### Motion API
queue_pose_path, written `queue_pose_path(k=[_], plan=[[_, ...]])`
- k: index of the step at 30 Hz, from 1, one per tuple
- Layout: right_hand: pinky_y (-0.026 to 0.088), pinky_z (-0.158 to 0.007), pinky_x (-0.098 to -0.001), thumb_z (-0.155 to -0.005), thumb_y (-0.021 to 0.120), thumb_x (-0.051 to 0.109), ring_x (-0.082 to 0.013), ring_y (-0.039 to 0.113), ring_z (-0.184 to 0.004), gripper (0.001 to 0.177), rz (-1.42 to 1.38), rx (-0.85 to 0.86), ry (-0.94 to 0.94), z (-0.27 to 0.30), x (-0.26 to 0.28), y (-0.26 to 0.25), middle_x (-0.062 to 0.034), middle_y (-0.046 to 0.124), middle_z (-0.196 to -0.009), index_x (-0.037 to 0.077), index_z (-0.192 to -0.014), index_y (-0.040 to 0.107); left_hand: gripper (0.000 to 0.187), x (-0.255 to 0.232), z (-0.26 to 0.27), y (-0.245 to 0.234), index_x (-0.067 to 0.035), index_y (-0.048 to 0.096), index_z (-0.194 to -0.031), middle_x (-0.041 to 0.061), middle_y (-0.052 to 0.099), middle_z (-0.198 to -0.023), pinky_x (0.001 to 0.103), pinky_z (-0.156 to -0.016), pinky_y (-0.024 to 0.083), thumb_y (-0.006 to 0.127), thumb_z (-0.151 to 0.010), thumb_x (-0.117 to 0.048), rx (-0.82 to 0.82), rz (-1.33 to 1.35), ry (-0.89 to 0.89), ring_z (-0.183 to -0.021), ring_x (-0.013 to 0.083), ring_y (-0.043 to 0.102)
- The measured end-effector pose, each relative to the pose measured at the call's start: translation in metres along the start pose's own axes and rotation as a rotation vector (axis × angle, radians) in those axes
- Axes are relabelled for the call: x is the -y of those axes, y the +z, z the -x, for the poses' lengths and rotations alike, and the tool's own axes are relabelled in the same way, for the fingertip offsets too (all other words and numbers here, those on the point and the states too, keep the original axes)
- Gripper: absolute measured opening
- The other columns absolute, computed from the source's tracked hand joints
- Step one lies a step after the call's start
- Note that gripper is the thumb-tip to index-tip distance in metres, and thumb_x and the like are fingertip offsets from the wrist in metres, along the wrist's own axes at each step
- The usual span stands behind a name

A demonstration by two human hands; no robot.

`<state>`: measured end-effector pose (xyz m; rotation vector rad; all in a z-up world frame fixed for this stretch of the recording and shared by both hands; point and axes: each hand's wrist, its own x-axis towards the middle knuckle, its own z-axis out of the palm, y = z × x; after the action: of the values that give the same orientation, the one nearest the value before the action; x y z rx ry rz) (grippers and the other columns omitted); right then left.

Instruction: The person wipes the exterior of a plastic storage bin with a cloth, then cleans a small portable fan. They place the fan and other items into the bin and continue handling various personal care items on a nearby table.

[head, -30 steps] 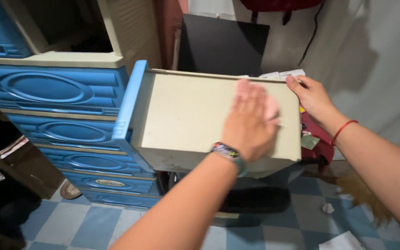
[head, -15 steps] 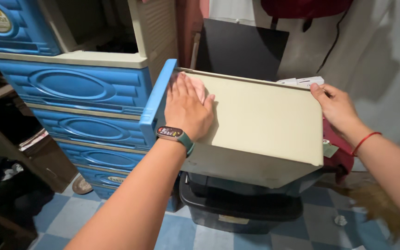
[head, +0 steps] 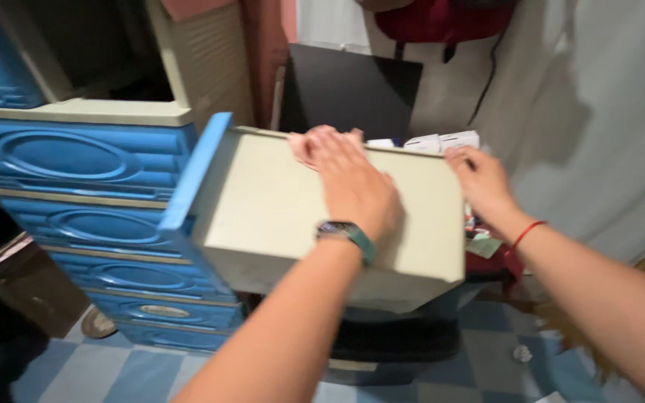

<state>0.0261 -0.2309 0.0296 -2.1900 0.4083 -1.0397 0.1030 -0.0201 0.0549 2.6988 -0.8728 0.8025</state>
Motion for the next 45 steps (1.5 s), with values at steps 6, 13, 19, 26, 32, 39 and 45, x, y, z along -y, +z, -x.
queue_pose_path(k=[6, 13, 19, 26, 32, 39, 45], plan=[[0.048, -0.071, -0.0309, -0.11, 0.048, 0.037, -0.0121, 0.054, -0.077, 0.039, -0.23, 0.121, -0.022, -0.009, -0.036, 0.002, -0.007, 0.066, -0.086, 0.003, -0.102, 0.067, 0.073, -0.092, 0.021, 0.028, 0.008, 0.036, -0.153, 0.03, 0.035, -0.159, 0.048, -0.123, 0.018, 0.047, -0.094, -0.034, -0.172, 0.266, 0.255, -0.15, 0.041, 0.029], [0.052, -0.077, -0.0377, -0.11, 0.045, 0.023, -0.0233, 0.063, -0.082, 0.035, -0.042, 0.21, -0.164, -0.054, -0.054, 0.009, -0.0139, 0.07, -0.091, -0.002, -0.096, 0.065, 0.07, -0.092, 0.021, 0.034, 0.007, 0.038, -0.151, 0.026, 0.036, -0.162, 0.042, -0.126, 0.019, 0.05, -0.095, -0.033, -0.192, 0.34, 0.334, -0.151, 0.0357, 0.033], [0.051, -0.08, -0.037, -0.109, 0.039, 0.048, -0.0246, 0.066, -0.084, 0.055, -0.04, 0.076, 0.003, -0.031, -0.009, 0.016, -0.0133, 0.072, -0.092, 0.002, -0.096, 0.068, 0.08, -0.089, 0.038, 0.012, 0.011, 0.035, -0.151, 0.026, 0.033, -0.162, 0.041, -0.126, 0.018, 0.05, -0.092, -0.042, -0.136, 0.225, 0.292, -0.152, 0.033, 0.03], [0.035, -0.103, -0.0545, -0.102, 0.03, 0.073, -0.0339, 0.062, -0.104, 0.079, 0.0, 0.121, 0.189, -0.037, 0.025, 0.011, -0.0159, 0.071, -0.101, 0.009, -0.099, 0.076, 0.081, -0.011, 0.046, -0.001, 0.008, 0.026, -0.155, 0.028, 0.028, -0.16, 0.043, -0.125, 0.013, 0.042, -0.097, -0.047, -0.061, 0.223, 0.238, -0.154, 0.036, 0.021], [0.018, -0.116, -0.0678, -0.104, 0.045, 0.065, -0.0417, 0.065, -0.106, 0.064, 0.256, 0.042, 0.015, -0.025, 0.011, 0.019, -0.0179, 0.074, -0.098, 0.01, -0.107, 0.079, 0.084, 0.09, 0.033, -0.014, 0.007, 0.019, -0.156, 0.029, 0.021, -0.163, 0.043, -0.125, 0.01, 0.039, -0.1, -0.052, 0.02, 0.197, 0.064, -0.154, 0.0366, 0.016], [0.025, -0.112, -0.0635, -0.105, 0.054, 0.064, -0.0404, 0.066, -0.101, 0.062, 0.317, 0.002, -0.042, -0.026, 0.009, 0.026, -0.018, 0.074, -0.094, 0.007, -0.107, 0.079, 0.087, 0.152, 0.046, -0.021, 0.013, 0.018, -0.154, 0.031, 0.019, -0.162, 0.044, -0.124, 0.009, 0.042, -0.1, -0.051, -0.023, 0.091, -0.062, -0.152, 0.0415, 0.017], [0.022, -0.112, -0.0649, -0.107, 0.054, 0.063, -0.04, 0.067, -0.099, 0.065, 0.351, -0.029, -0.044, -0.023, 0.011, 0.03, -0.0185, 0.074, -0.089, 0.004, -0.102, 0.079, 0.087, 0.123, 0.075, -0.02, 0.016, 0.021, -0.152, 0.031, 0.021, -0.162, 0.048, -0.122, 0.009, 0.044, -0.099, -0.05, -0.177, 0.021, -0.254, -0.151, 0.0432, 0.018]])
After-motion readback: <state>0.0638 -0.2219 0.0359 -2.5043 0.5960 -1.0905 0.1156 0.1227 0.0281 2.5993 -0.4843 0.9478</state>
